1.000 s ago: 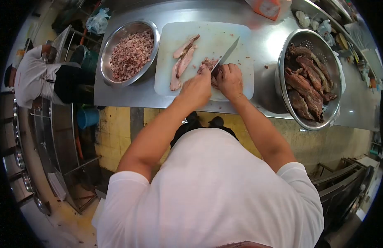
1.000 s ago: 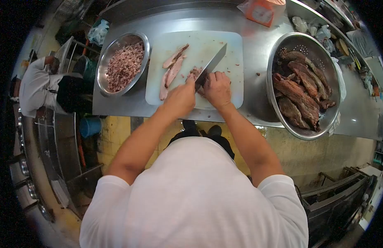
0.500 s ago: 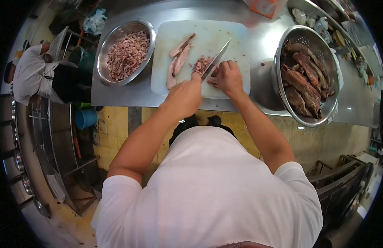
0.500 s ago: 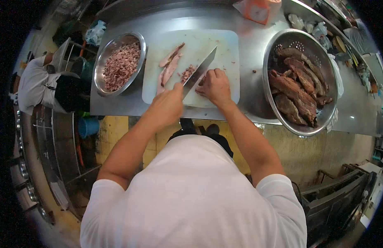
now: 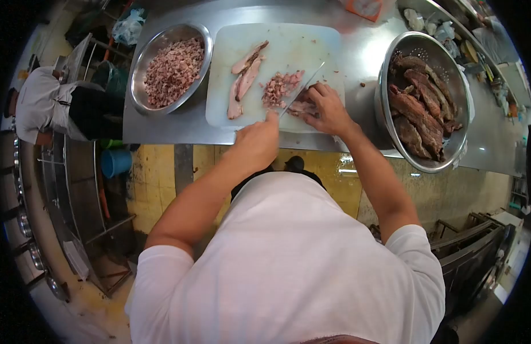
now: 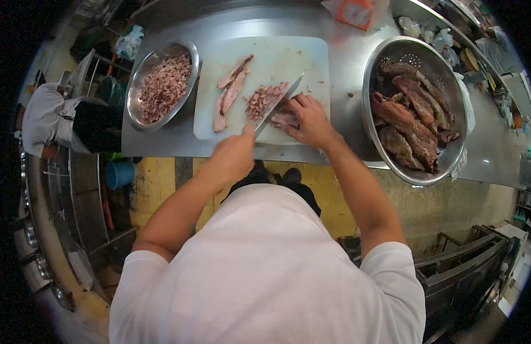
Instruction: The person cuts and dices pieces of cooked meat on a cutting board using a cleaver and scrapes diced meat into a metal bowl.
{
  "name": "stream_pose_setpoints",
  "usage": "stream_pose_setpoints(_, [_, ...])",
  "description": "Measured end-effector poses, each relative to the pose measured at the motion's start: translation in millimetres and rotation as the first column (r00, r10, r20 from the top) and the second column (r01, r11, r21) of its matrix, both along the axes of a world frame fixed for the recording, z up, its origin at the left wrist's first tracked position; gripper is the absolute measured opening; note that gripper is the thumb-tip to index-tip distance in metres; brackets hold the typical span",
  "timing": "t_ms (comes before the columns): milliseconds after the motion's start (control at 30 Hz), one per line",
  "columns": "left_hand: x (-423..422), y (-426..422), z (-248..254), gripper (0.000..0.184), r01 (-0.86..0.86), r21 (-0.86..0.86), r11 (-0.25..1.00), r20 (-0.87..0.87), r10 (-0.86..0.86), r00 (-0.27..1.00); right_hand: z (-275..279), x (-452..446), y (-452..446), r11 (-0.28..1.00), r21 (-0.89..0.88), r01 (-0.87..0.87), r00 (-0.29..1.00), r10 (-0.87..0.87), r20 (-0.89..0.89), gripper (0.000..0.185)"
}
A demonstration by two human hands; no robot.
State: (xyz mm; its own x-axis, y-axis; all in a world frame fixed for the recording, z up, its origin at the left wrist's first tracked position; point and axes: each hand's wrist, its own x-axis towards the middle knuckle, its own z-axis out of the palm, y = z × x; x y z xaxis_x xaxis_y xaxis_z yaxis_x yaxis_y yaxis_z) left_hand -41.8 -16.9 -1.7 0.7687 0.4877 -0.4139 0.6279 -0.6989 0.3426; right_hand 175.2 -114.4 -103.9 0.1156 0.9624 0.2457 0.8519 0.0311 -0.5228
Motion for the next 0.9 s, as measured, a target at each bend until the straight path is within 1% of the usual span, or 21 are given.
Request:
stream_pose_setpoints(33, [3.9,-3.7,-6.6,0.026,-0.005,-0.012,1.0,-0.01,0.005,1.0,-3.7,-1.2,1.1,1.0,-0.001,-0.006,1.0,0.006,-0.008,0.049])
stream_pose_setpoints(100, [22.5,7.4,-11.5,0.027,-0.029,0.006,1.0,0.024,0.029,0.999,-7.5,2.9,5.4,1.0,0.014,-0.008,0.996,0.009,-0.089,0.05])
stream_pose_setpoints(133, [28.0,14.3,-14.0,0.027,-0.013,0.002,1.0,0.052,0.013,0.999,-7.5,3.4,3.7,1.0,0.01,-0.016,0.996,0.017,-0.083,0.05])
stream_pose_setpoints(167, [28.8,17.2,-14.1,0.027,-0.001,0.001,1.0,0.079,0.001,0.997,-7.0,3.8,4.1,1.0,-0.004,-0.027,0.998,0.026,-0.061,0.054])
stream_pose_setpoints(200, [24.4,17.8,-9.8,0.027,-0.006,0.007,1.0,0.082,0.006,0.997,-5.7,3.8,6.6,1.0,-0.012,-0.029,0.999,0.029,-0.042,0.058])
stream_pose_setpoints(233, [18.3,17.9,-3.3,0.025,0.004,0.002,1.0,0.065,-0.004,0.998,-5.2,3.2,7.3,1.0,-0.006,-0.026,0.999,0.026,-0.041,0.058])
stream_pose_setpoints(267, [15.4,18.0,0.9,0.024,0.017,-0.004,1.0,0.051,-0.017,0.999,-4.8,3.8,7.2,0.999,-0.01,-0.033,0.999,0.033,-0.035,0.056])
stream_pose_setpoints(333, [12.8,15.1,-6.6,0.023,0.008,0.006,1.0,0.031,-0.008,0.999,-3.9,3.8,5.7,0.999,-0.02,-0.035,0.999,0.034,-0.032,0.054])
stream_pose_setpoints(400, [16.6,14.4,-17.4,0.022,-0.007,0.005,1.0,0.002,0.007,1.0,-6.6,-1.9,2.6,0.998,0.06,-0.034,0.994,0.04,-0.097,0.047])
stream_pose_setpoints(433, [30.4,20.1,-22.8,0.023,-0.005,0.011,1.0,0.08,0.004,0.997,-9.5,-1.8,2.9,0.998,0.056,-0.037,0.994,0.043,-0.098,0.047])
stream_pose_setpoints(467, [38.3,23.8,-27.2,0.023,-0.003,0.017,1.0,0.156,0.0,0.988,-12.7,-2.0,2.5,0.997,0.057,-0.052,0.99,0.059,-0.132,0.043])
stream_pose_setpoints(567, [46.3,35.1,-27.7,0.024,0.023,0.061,0.998,0.192,-0.034,0.981,-9.7,-0.5,6.2,0.995,0.065,-0.076,0.982,0.086,-0.165,0.036])
stream_pose_setpoints(600, [44.1,32.2,-12.3,0.024,0.031,0.069,0.997,0.193,-0.044,0.98,-9.1,0.6,6.0,0.995,0.061,-0.076,0.98,0.085,-0.179,0.034])
stream_pose_setpoints(633, [35.0,22.7,14.8,0.024,0.035,0.043,0.998,0.086,-0.039,0.996,-7.6,0.1,4.9,0.996,0.062,-0.065,0.981,0.076,-0.181,0.034])
stream_pose_setpoints(667, [24.6,13.1,30.2,0.024,0.031,0.014,0.999,-0.025,-0.03,0.999,-4.9,-2.1,4.4,0.997,0.065,-0.049,0.985,0.059,-0.161,0.033])
stream_pose_setpoints(700, [14.9,5.2,31.9,0.024,0.032,0.009,0.999,-0.03,-0.032,0.999,-4.5,-3.5,4.2,0.997,0.067,-0.035,0.989,0.045,-0.14,0.032])
stream_pose_setpoints(767, [1.3,-5.1,32.9,0.023,0.042,-0.006,0.999,-0.131,-0.043,0.99,-8.7,-4.6,3.2,0.997,0.081,-0.013,0.983,0.028,-0.18,0.034])
stream_pose_setpoints(800, [3.5,-4.3,18.3,0.023,0.034,-0.012,0.999,-0.136,-0.036,0.99,-11.2,-7.4,3.7,0.995,0.097,0.001,0.976,0.02,-0.218,0.037])
stream_pose_setpoints(833, [9.0,-1.5,-7.7,0.024,0.049,0.017,0.999,-0.064,-0.048,0.997,-15.2,-9.4,3.3,0.996,0.094,-0.011,0.974,0.032,-0.223,0.037])
stream_pose_setpoints(867, [18.3,5.6,-21.6,0.024,0.066,0.056,0.996,0.019,-0.067,0.998,-17.4,-4.1,4.8,0.999,0.032,-0.015,0.981,0.021,-0.191,0.039])
stream_pose_setpoints(900, [26.4,11.2,-20.4,0.024,0.059,0.058,0.997,0.028,-0.061,0.998,-17.9,-0.4,4.7,0.999,-0.035,-0.013,0.988,0.008,-0.154,0.04])
